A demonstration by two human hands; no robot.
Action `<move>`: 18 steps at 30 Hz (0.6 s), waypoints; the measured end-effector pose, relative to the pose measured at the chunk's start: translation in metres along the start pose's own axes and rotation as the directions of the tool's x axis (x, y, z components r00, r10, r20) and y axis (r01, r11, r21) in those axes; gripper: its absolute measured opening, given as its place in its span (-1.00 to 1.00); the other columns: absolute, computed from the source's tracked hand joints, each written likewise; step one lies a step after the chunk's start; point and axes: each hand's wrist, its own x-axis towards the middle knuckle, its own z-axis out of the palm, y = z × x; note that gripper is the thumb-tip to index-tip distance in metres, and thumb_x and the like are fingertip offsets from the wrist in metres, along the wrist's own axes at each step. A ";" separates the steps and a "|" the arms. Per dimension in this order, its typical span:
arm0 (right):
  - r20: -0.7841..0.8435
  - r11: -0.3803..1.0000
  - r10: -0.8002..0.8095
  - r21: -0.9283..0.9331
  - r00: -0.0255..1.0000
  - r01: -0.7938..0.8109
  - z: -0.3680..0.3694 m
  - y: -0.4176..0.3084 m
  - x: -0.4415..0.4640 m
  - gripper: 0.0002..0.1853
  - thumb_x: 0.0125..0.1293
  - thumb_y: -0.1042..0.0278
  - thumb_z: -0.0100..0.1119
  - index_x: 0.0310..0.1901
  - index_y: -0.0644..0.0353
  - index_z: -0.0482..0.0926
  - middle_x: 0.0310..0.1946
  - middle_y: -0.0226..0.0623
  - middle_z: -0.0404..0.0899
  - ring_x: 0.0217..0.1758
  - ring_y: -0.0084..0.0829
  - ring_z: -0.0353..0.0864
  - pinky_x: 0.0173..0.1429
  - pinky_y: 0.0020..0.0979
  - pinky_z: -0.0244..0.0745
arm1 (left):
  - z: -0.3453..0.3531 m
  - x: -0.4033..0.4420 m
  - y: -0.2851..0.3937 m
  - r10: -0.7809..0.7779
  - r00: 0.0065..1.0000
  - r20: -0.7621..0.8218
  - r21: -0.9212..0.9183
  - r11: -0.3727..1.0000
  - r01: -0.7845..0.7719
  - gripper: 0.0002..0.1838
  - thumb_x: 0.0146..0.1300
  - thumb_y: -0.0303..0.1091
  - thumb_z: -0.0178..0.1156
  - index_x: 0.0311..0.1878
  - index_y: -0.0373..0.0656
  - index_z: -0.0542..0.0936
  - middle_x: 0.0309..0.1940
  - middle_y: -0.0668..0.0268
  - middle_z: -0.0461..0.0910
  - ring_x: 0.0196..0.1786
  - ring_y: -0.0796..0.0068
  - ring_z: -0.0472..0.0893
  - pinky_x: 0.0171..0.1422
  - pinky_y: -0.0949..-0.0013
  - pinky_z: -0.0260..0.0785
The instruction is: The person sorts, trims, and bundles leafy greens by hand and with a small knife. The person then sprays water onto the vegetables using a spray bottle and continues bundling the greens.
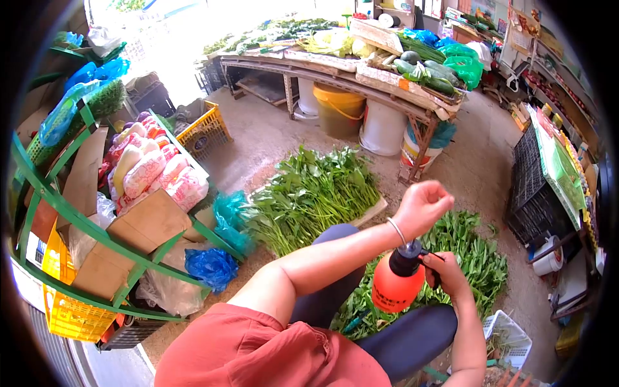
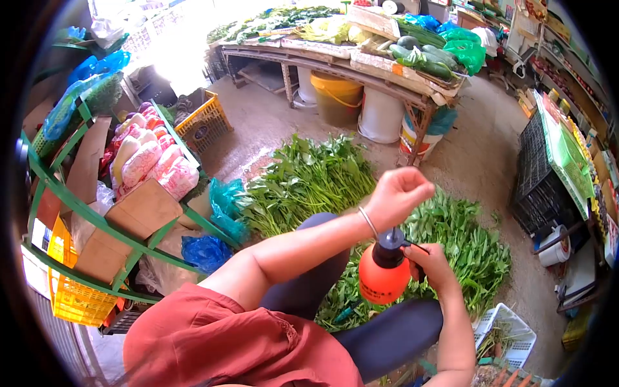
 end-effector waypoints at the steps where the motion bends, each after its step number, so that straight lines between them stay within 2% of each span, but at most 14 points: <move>1: 0.031 1.000 0.026 0.007 0.999 -0.026 0.002 0.001 0.002 -0.66 0.05 0.13 0.23 -0.63 0.20 0.41 -0.77 -0.41 0.38 -0.76 -0.61 0.33 -0.65 -0.59 0.18 | -0.003 0.009 0.021 0.122 0.992 -0.019 0.113 0.986 -0.119 -0.82 0.11 -0.36 0.18 -0.46 -0.28 0.51 -0.63 0.47 0.48 -0.53 0.79 0.39 -0.50 0.62 0.25; 2: 0.087 0.997 0.062 0.038 0.994 -0.066 0.000 0.001 0.001 -0.69 0.04 0.17 0.24 -0.58 0.22 0.42 -0.73 -0.38 0.41 -0.73 -0.59 0.37 -0.62 -0.58 0.25 | -0.007 0.019 0.044 0.155 0.988 0.012 0.160 0.975 -0.155 -0.82 0.11 -0.35 0.18 -0.46 -0.29 0.51 -0.64 0.47 0.47 -0.55 0.80 0.36 -0.52 0.62 0.23; 5: 0.204 0.983 0.040 0.166 0.978 -0.074 0.011 -0.010 -0.009 -0.74 0.01 0.26 0.24 -0.45 0.27 0.42 -0.67 -0.33 0.45 -0.68 -0.51 0.44 -0.54 -0.51 0.39 | -0.008 0.047 0.099 0.269 0.962 0.043 0.246 0.931 -0.271 -0.77 0.02 -0.31 0.22 -0.47 -0.32 0.51 -0.72 0.44 0.42 -0.63 0.78 0.32 -0.58 0.61 0.17; 6: 0.211 0.983 0.041 0.165 0.977 -0.077 0.022 -0.020 -0.015 -0.74 0.01 0.26 0.24 -0.45 0.27 0.42 -0.67 -0.33 0.45 -0.68 -0.51 0.44 -0.54 -0.51 0.39 | -0.009 0.055 0.112 0.155 0.986 0.059 0.285 0.944 -0.165 -0.76 0.02 -0.29 0.21 -0.45 -0.32 0.51 -0.71 0.43 0.42 -0.61 0.75 0.40 -0.58 0.57 0.23; 8: 0.085 0.939 -0.028 0.345 0.996 -0.003 0.046 -0.037 -0.031 -0.72 0.00 0.26 0.25 -0.41 0.31 0.43 -0.65 -0.30 0.46 -0.67 -0.48 0.45 -0.51 -0.49 0.43 | -0.004 0.074 0.124 0.215 0.976 0.019 0.261 0.942 -0.213 -0.76 -0.01 -0.27 0.21 -0.42 -0.29 0.52 -0.69 0.35 0.47 -0.58 0.58 0.49 -0.51 0.45 0.35; 9: 0.079 0.915 -0.103 0.397 0.992 0.063 0.047 -0.036 -0.034 -0.68 -0.02 0.27 0.27 -0.38 0.33 0.42 -0.66 -0.29 0.44 -0.65 -0.47 0.46 -0.49 -0.48 0.45 | 0.001 0.077 0.129 0.219 0.975 0.028 0.255 0.942 -0.219 -0.76 -0.01 -0.27 0.21 -0.42 -0.29 0.52 -0.69 0.35 0.47 -0.58 0.58 0.49 -0.51 0.45 0.35; 10: 0.070 0.916 -0.108 0.393 0.992 0.072 0.048 -0.034 -0.037 -0.68 -0.02 0.27 0.27 -0.38 0.33 0.42 -0.66 -0.29 0.44 -0.65 -0.47 0.46 -0.49 -0.48 0.45 | 0.005 0.077 0.134 0.310 0.936 0.168 0.378 0.856 -0.352 -0.76 -0.03 -0.26 0.21 -0.39 -0.26 0.54 -0.66 0.31 0.50 -0.55 0.48 0.52 -0.44 0.39 0.39; 11: 0.031 0.897 -0.183 0.415 0.983 0.154 0.049 -0.030 -0.040 -0.67 -0.04 0.27 0.29 -0.38 0.33 0.42 -0.66 -0.30 0.43 -0.65 -0.48 0.46 -0.49 -0.48 0.45 | 0.009 0.077 0.137 0.372 0.875 0.311 0.471 0.739 -0.481 -0.75 -0.04 -0.25 0.21 -0.37 -0.24 0.55 -0.64 0.26 0.52 -0.53 0.37 0.55 -0.36 0.33 0.43; 12: -0.008 0.871 -0.252 0.433 0.968 0.230 0.051 -0.024 -0.045 -0.67 -0.05 0.27 0.30 -0.38 0.33 0.41 -0.67 -0.30 0.42 -0.65 -0.48 0.45 -0.49 -0.47 0.45 | 0.015 0.074 0.136 0.358 0.817 0.452 0.519 0.639 -0.567 -0.74 -0.06 -0.24 0.19 -0.30 -0.17 0.58 -0.53 0.16 0.57 -0.43 0.19 0.58 -0.21 0.26 0.44; 14: -0.060 0.832 -0.248 0.497 0.967 0.244 0.060 -0.010 -0.052 -0.69 -0.07 0.33 0.31 -0.38 0.31 0.40 -0.68 -0.31 0.40 -0.67 -0.51 0.42 -0.54 -0.49 0.41 | 0.026 0.058 0.126 0.214 0.805 0.553 0.620 0.539 -0.570 -0.74 -0.02 -0.30 0.12 -0.22 -0.12 0.59 -0.44 0.12 0.59 -0.34 0.13 0.58 -0.14 0.21 0.42; 16: -0.261 0.876 -0.098 0.435 0.960 0.208 0.070 -0.001 -0.059 -0.72 -0.07 0.39 0.31 -0.40 0.29 0.39 -0.68 -0.34 0.39 -0.70 -0.54 0.38 -0.58 -0.52 0.33 | 0.029 0.036 0.096 0.170 0.847 0.504 0.643 0.581 -0.499 -0.72 -0.02 -0.38 0.05 -0.19 -0.09 0.59 -0.39 0.09 0.59 -0.31 0.12 0.58 -0.13 0.18 0.41; 17: -0.292 0.898 -0.117 0.377 0.949 0.227 0.074 -0.001 -0.059 -0.74 -0.08 0.45 0.30 -0.41 0.27 0.39 -0.68 -0.38 0.39 -0.70 -0.59 0.36 -0.61 -0.57 0.26 | 0.025 0.029 0.077 0.143 0.873 0.466 0.676 0.580 -0.455 -0.68 -0.04 -0.42 0.02 -0.17 -0.09 0.59 -0.36 0.09 0.58 -0.27 0.12 0.57 -0.10 0.20 0.40; 18: -0.301 0.892 -0.114 0.389 0.947 0.231 0.075 -0.002 -0.059 -0.74 -0.08 0.45 0.30 -0.41 0.27 0.39 -0.68 -0.38 0.39 -0.70 -0.59 0.36 -0.61 -0.57 0.26 | 0.021 0.019 0.080 -0.024 0.938 0.347 0.736 0.626 -0.257 -0.67 -0.05 -0.44 -0.01 -0.17 -0.11 0.59 -0.26 0.09 0.57 -0.18 0.13 0.55 0.08 0.19 0.33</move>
